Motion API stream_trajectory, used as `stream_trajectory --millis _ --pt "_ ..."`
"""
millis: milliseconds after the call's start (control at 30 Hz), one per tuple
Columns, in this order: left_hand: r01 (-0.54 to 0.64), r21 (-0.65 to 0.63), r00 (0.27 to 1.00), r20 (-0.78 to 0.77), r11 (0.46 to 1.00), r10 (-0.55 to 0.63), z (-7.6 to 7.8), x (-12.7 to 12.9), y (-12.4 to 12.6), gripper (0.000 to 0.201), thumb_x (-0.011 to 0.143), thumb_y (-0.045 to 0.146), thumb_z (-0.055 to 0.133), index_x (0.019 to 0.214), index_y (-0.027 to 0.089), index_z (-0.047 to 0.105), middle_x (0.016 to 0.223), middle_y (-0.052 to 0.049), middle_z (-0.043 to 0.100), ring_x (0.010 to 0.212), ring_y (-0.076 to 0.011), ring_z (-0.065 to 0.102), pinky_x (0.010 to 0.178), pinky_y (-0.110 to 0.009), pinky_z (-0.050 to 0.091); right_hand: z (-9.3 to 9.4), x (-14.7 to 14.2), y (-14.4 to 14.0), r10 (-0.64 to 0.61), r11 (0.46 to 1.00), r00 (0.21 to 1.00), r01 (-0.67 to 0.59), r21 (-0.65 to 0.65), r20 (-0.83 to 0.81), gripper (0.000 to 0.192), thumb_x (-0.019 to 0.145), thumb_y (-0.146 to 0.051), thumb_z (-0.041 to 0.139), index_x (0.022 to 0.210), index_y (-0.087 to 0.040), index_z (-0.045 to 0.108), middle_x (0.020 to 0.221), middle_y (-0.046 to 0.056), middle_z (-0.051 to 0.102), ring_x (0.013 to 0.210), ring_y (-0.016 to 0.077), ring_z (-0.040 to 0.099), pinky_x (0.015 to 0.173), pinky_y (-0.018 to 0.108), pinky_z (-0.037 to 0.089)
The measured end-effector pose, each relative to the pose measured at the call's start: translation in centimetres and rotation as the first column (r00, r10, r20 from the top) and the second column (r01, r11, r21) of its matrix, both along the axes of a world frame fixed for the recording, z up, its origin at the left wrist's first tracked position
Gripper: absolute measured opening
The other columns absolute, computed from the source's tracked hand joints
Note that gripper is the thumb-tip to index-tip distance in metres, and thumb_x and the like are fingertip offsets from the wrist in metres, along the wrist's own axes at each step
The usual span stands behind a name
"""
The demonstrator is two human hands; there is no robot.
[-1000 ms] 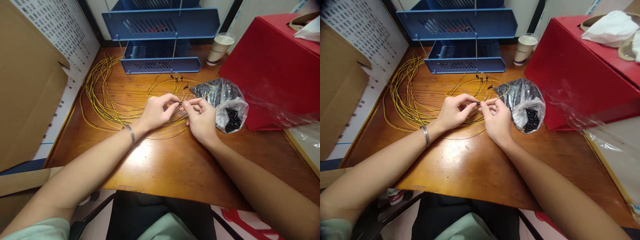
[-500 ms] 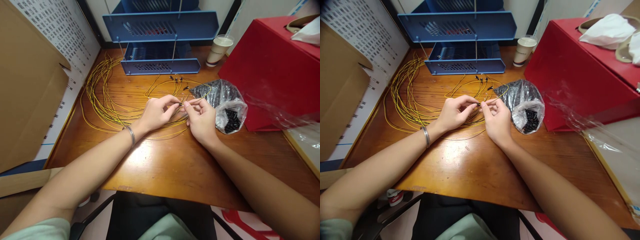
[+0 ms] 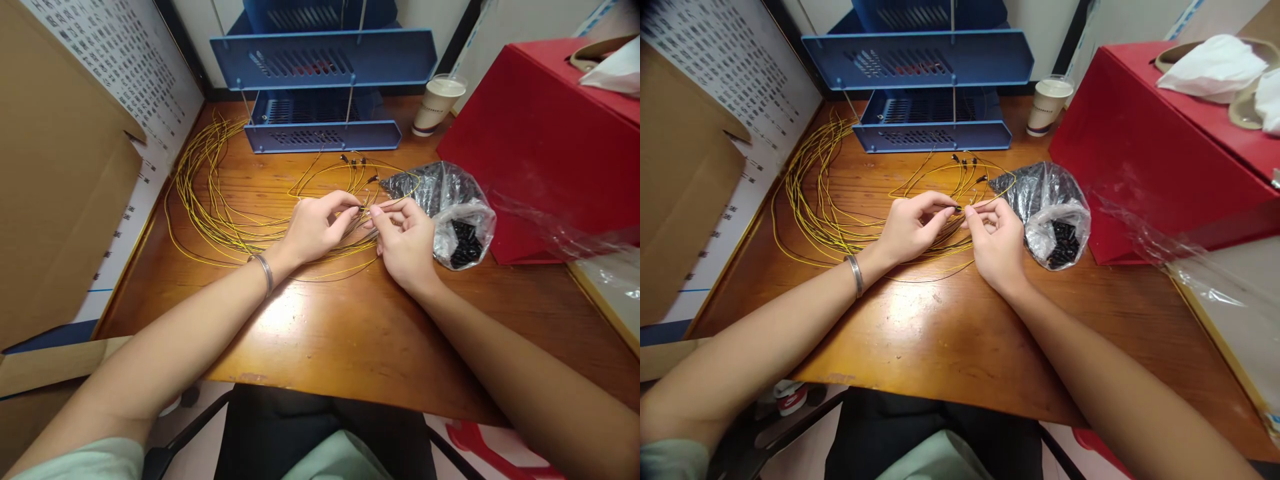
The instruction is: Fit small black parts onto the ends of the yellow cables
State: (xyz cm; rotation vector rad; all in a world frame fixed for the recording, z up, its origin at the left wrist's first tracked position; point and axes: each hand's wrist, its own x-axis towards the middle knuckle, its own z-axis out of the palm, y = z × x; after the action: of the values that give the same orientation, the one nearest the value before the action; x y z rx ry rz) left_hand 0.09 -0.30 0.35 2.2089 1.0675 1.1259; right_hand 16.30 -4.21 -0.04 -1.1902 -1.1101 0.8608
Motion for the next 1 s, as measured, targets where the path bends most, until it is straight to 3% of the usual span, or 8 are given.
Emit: stream_trajectory --millis 133,567,800,1000 --pt "0.018 -0.002 1.000 -0.023 1.000 -0.018 0.11 -0.08 -0.06 0.021 0.095 0.030 0.061 0.104 0.017 0.074 0.092 -0.002 0.080 0.073 -0.0117 0.073 0.070 -0.021 0.052 -0.15 0.04 0.09 0.045 0.999 0.999 -0.045 0.006 0.016 0.025 0.082 -0.039 0.076 0.084 -0.020 0.060 0.084 0.002 0.070 0.050 0.0056 0.049 0.054 0.024 0.052" --pt "0.030 -0.017 0.999 -0.018 0.999 -0.030 0.20 -0.11 -0.10 0.020 0.095 0.027 0.060 0.104 0.016 0.074 0.090 -0.002 0.080 0.065 -0.0094 0.069 0.065 -0.019 0.049 0.12 0.14 -0.09 0.076 0.995 0.997 -0.077 -0.057 -0.013 0.036 0.078 -0.048 0.079 0.084 -0.018 0.059 0.082 0.001 0.069 0.048 0.0044 0.046 0.045 0.021 0.040" --pt "0.010 0.012 0.998 -0.070 1.000 -0.009 0.04 -0.22 0.07 0.022 0.097 0.032 0.058 0.106 0.019 0.073 0.087 -0.002 0.080 0.062 -0.0105 0.066 0.062 -0.021 0.046 0.11 0.52 0.02 0.085 0.994 0.996 -0.085 -0.070 -0.010 0.032 0.081 -0.046 0.076 0.086 -0.018 0.061 0.052 -0.008 0.049 0.044 0.0057 0.037 0.042 0.021 0.025" --pt "0.023 0.051 0.996 -0.082 0.998 -0.019 -0.01 -0.28 0.20 0.023 0.097 0.032 0.057 0.107 0.019 0.073 0.084 -0.002 0.079 0.061 -0.0102 0.066 0.061 -0.021 0.045 0.12 0.67 0.16 0.066 0.997 0.998 -0.065 -0.051 0.015 0.031 0.079 -0.043 0.078 0.083 -0.017 0.063 0.053 -0.006 0.051 0.045 0.0054 0.035 0.044 0.022 0.024"
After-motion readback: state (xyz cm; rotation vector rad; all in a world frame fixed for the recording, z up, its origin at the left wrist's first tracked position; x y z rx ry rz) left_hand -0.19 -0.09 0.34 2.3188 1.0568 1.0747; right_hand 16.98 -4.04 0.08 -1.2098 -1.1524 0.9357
